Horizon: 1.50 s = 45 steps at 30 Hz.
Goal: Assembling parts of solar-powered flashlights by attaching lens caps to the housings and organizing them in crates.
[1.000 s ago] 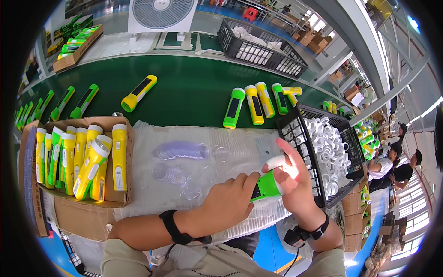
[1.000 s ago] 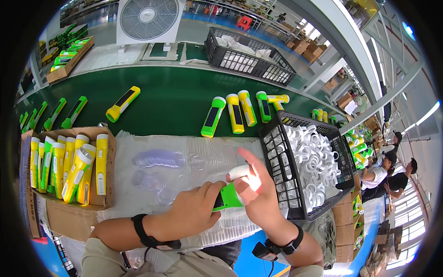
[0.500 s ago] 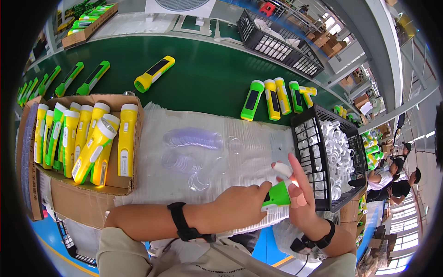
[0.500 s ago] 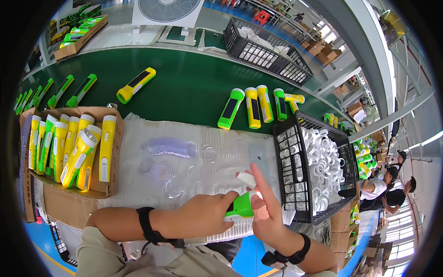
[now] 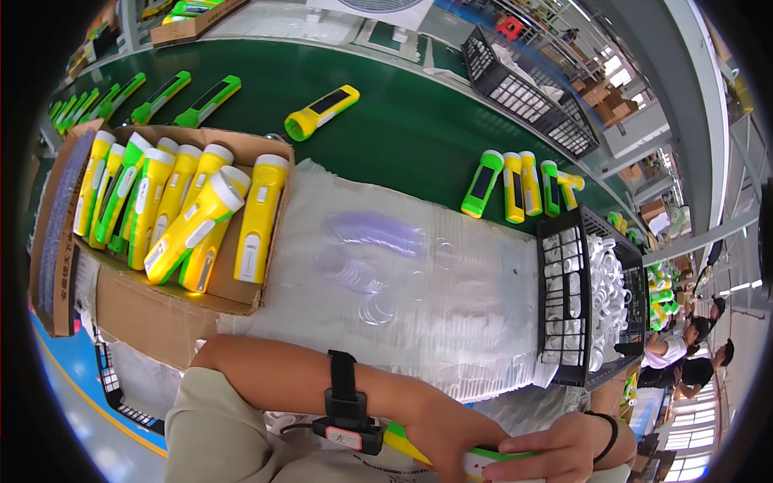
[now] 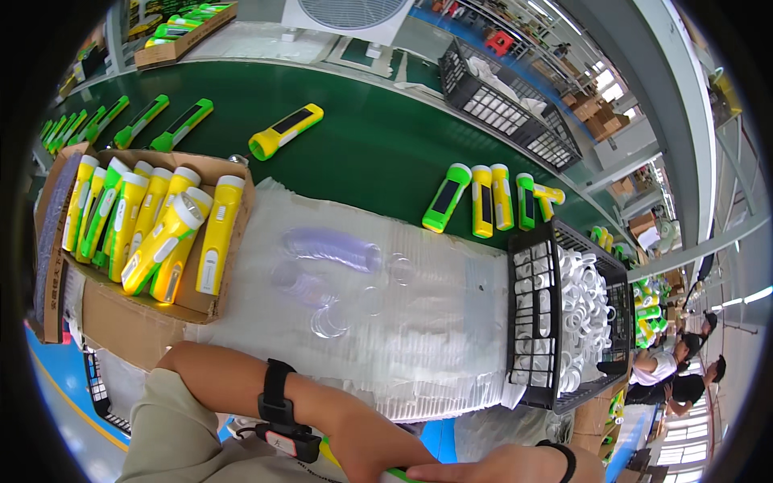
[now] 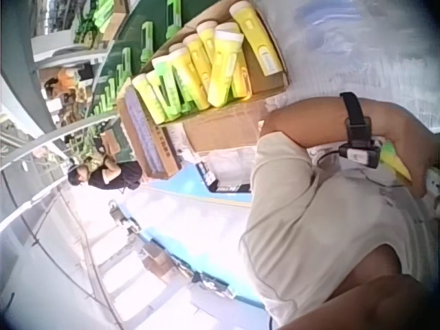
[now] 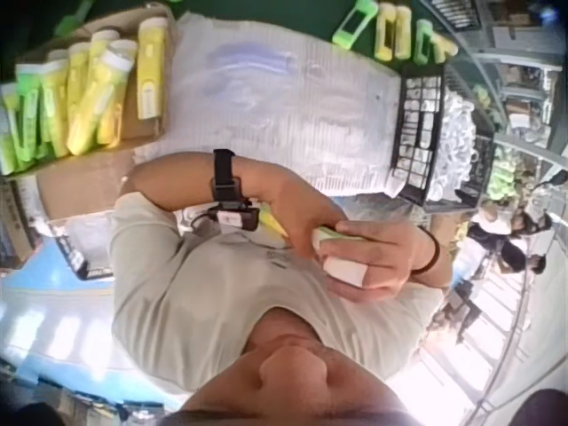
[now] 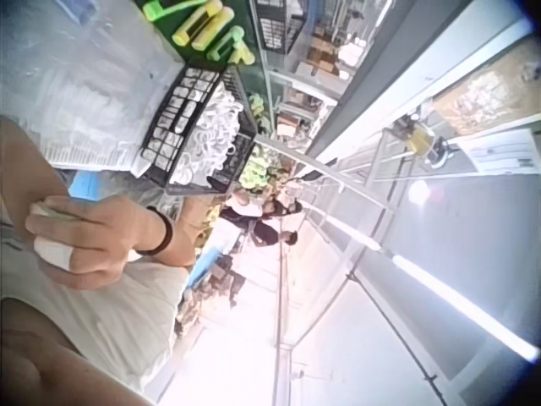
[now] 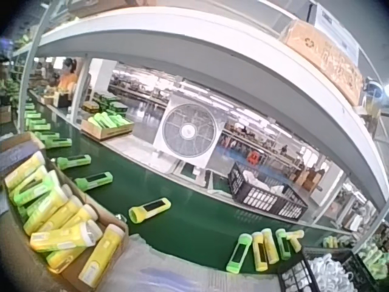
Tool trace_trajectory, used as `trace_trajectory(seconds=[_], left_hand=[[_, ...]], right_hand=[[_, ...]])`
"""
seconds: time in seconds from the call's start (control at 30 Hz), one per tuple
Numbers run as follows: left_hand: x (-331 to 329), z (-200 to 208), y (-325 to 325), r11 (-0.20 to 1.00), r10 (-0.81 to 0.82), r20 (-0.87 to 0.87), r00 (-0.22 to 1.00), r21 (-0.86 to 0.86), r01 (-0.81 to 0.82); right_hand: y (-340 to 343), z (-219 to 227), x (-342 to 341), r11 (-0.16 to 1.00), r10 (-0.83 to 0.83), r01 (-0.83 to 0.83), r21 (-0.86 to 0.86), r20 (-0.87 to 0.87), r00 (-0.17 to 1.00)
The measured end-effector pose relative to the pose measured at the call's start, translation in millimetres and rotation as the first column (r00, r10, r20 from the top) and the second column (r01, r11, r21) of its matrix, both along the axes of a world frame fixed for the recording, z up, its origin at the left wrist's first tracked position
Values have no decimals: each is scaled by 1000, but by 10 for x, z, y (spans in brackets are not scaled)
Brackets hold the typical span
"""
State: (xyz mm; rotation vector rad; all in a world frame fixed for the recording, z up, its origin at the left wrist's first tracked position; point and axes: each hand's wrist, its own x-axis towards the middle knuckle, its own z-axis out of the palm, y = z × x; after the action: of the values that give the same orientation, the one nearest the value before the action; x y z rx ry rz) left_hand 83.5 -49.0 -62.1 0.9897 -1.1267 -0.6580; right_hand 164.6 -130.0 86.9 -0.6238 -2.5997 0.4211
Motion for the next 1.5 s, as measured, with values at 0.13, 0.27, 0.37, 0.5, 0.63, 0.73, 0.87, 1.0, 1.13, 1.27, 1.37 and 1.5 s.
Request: trace_trajectory(seconds=[0.13,0.27,0.37,0.5,0.63,0.73,0.87,1.0,1.13,1.27,1.37,1.5], left_hand=[[-230,331,293,863,469,-102,877,264,-430],[-217,319,392,139,914,362,184,146,-979],[-268,374,480,-266,828,529,-187,77,-961],[-277,405,430,-376,623,748,-228,31,-926],[-262,354,436,-405,583,771,-256,3,-914],[-263,399,427,-376,663,693,-282,-17,-927],[-299,429,415,262,932,199,303,210,-942],[-317,250,-17,646,743,-29,669,-229,-728],[-343,563,361,215,936,170,309,419,-882],[-163,325,373,-188,856,512,70,435,-880],[-151,321,479,-73,907,408,99,386,-920],[-192,250,417,221,934,230,273,229,-948]], right_hand=[[-87,-127,447,987,-8,-49,155,347,938],[-41,-137,513,559,-810,823,-98,147,568],[24,28,426,378,-849,917,-129,346,399],[68,-26,382,444,-846,892,87,368,386],[80,-123,355,494,-848,809,317,379,370],[59,-67,356,477,-868,828,293,303,393],[113,-54,438,665,-744,688,291,183,642],[122,93,358,895,-269,154,418,234,934],[92,-98,543,741,-668,637,213,330,667],[117,-205,551,261,-710,954,-145,641,291],[180,-103,543,558,-767,825,-85,327,552],[388,-35,619,921,-380,347,180,206,902]])
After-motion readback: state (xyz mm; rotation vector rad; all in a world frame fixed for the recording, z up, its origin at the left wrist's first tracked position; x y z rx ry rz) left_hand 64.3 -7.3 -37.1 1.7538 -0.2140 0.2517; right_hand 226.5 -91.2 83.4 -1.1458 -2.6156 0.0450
